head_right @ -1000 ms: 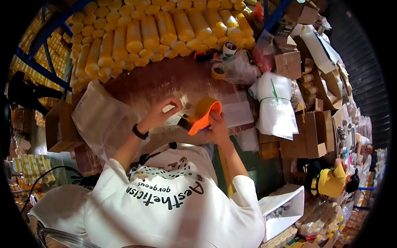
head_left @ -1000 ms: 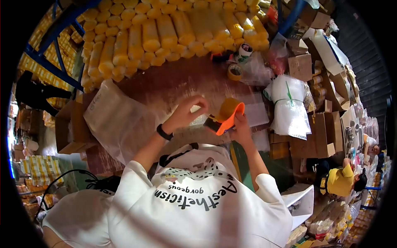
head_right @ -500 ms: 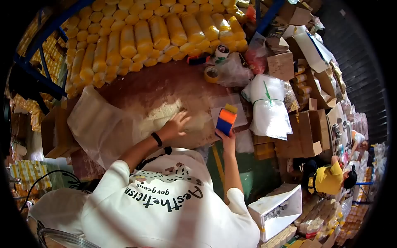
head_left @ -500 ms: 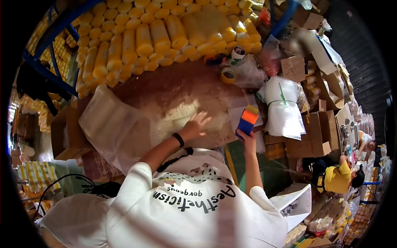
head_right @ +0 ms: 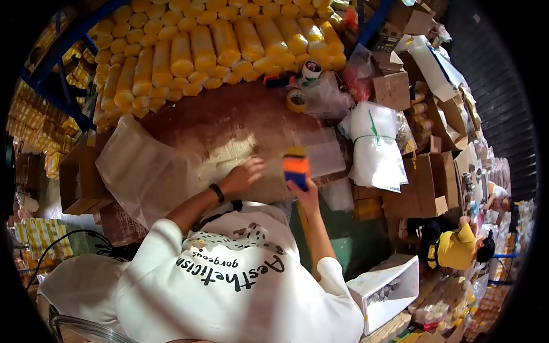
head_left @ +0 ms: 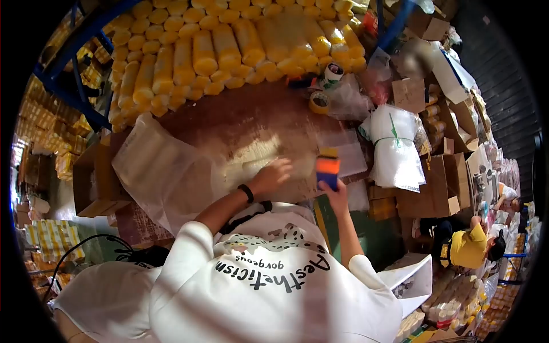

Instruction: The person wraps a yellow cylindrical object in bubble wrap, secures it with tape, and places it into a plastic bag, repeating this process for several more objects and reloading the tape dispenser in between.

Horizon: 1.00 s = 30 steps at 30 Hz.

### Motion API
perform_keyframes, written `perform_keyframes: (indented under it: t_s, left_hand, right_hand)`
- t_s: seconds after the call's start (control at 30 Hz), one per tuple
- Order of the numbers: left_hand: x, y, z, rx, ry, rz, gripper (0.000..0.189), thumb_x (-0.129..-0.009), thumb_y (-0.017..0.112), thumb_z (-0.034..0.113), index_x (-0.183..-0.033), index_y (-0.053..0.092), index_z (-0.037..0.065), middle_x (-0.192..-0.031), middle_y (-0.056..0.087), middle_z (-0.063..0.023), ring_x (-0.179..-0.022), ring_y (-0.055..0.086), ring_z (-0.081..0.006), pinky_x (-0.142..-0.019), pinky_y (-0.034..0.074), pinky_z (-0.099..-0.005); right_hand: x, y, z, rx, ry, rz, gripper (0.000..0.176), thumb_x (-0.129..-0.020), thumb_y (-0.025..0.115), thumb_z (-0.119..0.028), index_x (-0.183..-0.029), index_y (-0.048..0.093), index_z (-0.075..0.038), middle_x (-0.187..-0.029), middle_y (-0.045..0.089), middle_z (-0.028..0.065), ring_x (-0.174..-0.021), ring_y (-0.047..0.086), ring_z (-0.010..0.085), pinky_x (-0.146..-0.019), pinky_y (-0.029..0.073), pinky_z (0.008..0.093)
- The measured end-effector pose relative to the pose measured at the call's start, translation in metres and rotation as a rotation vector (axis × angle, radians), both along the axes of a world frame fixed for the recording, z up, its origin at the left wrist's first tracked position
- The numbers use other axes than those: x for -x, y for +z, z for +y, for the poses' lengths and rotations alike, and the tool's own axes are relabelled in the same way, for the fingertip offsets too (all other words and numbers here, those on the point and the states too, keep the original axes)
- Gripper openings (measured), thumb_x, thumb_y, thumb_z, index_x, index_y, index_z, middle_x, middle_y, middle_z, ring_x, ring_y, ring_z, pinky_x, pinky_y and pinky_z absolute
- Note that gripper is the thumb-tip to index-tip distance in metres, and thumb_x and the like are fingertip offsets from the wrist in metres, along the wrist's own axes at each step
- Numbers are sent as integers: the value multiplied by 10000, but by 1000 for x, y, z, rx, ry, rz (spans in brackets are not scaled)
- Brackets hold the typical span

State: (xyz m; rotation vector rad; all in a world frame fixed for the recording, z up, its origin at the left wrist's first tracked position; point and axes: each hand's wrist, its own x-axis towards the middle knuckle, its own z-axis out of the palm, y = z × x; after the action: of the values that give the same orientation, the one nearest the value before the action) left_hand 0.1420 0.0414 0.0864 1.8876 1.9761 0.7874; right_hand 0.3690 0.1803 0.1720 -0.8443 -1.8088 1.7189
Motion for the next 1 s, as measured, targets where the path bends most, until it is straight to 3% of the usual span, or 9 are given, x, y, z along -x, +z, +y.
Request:
perform_keyframes:
  t_s: [0.03,0.13,0.17,0.27,0.33,0.37,0.47,0.77,1.0]
  left_hand:
    - [1,30,-1,-152,88,-403,374,-982,474,257,-1308,485,75,-1339,483,-117,-1253,450,-238,-1081,334,-352]
    - [27,88,10,-121,222,-1071,384,-985,486,279,-1294,501,53,-1297,525,-77,-1225,471,-188,-1049,359,-324]
    - [33,107,7,-164,98,-1111,437,-995,464,339,-1305,490,33,-1294,529,-49,-1198,488,-168,-1042,363,-331]
    - [42,142,-3,-232,-268,-1090,578,-956,464,495,-1293,514,29,-1303,538,-67,-1199,503,-192,-1035,367,-352]
    - [38,177,-20,-200,-246,-707,533,-926,545,459,-1267,548,50,-1295,549,-73,-1205,507,-213,-1023,382,-370]
    - [33,185,-25,-173,-210,-656,433,-883,646,326,-1228,583,71,-1262,574,-78,-1188,526,-230,-998,408,-367]
    - [25,190,-35,-253,-176,-499,393,-818,719,190,-1177,615,70,-1210,600,-80,-1143,556,-239,-962,434,-354]
    - [21,177,-41,-287,-1,-585,65,-807,696,47,-852,653,28,-853,667,-51,-792,640,-172,-723,495,-287]
    - [26,170,-40,-169,-1,-782,189,-847,669,81,-1027,621,49,-974,659,-45,-919,626,-148,-843,492,-300]
  right_hand:
    - [5,9,-3,-209,75,15,335,-788,752,-188,-1045,636,-7,-927,673,61,-797,623,143,-732,491,270]
    - [16,23,-4,-749,184,-89,458,-664,806,-214,-1029,624,-6,-958,662,134,-862,634,294,-803,465,358]
    - [17,22,-1,-910,230,-116,476,-643,809,-227,-1023,624,-7,-970,656,147,-888,624,322,-821,453,383]
    - [24,27,-5,-1053,283,-106,533,-561,798,-270,-996,625,-15,-976,637,157,-934,590,353,-832,395,455]
    - [30,35,-6,-1103,288,-90,531,-557,793,-276,-989,625,-16,-945,633,149,-911,592,340,-807,392,448]
    - [33,33,-5,-1109,279,-69,531,-556,790,-277,-988,624,-16,-930,629,145,-899,591,339,-802,389,448]
    - [33,23,-5,-1106,262,-35,527,-556,783,-279,-982,622,-14,-895,622,134,-875,586,335,-791,386,444]
    - [31,32,-17,-1084,259,-37,484,-596,798,-294,-945,626,-7,-861,622,139,-812,585,343,-777,418,430]
    - [30,29,-23,-1019,267,-10,431,-592,810,-271,-875,623,-4,-771,616,142,-723,575,364,-781,437,433]
